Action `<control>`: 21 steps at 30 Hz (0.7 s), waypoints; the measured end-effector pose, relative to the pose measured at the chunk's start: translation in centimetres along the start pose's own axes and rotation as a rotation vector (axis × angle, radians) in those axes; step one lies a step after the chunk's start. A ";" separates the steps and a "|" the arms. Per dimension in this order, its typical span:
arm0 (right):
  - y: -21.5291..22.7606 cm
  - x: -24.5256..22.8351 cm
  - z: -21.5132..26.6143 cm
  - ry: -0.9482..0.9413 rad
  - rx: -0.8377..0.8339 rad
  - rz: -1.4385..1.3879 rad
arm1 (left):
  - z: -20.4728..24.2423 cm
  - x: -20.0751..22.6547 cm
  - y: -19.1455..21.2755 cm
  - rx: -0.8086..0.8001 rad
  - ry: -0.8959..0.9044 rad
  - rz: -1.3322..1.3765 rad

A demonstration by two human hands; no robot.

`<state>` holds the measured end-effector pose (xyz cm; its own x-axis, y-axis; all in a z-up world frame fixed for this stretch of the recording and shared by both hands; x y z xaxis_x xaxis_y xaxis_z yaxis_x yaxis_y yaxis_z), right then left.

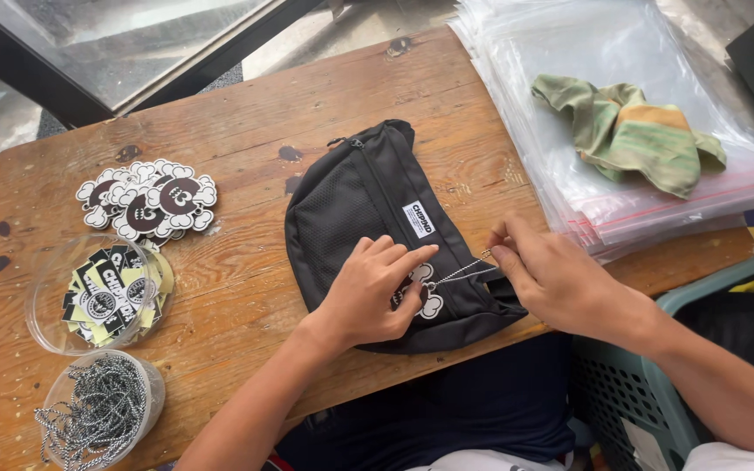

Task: The person removes a black bag from a plastic bag, wipes it with a cloth, and attaches a keychain to it. They then wipe a plastic bag with the cloth and place the bag inside it.

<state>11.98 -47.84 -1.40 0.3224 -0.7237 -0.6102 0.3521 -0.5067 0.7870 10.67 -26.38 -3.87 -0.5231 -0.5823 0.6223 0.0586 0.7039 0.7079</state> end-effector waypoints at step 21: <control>-2.4 2.3 0.3 0.237 0.313 -0.367 | -2.5 1.2 -2.6 0.094 0.348 0.353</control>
<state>11.60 -48.41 -4.64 0.4301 -0.3652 -0.8256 0.2115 -0.8483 0.4854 12.06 -29.91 -4.10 -0.1700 -0.3923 0.9040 0.0956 0.9065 0.4113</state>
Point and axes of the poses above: each hand's wrist, its own z-axis away from the middle knuckle, its own y-axis out of the back of the hand, x = y × z, the point moved 5 cm from there along -z, towards the middle knuckle, and after that the axes turned 14 degrees about y, right-handed, at the moved point
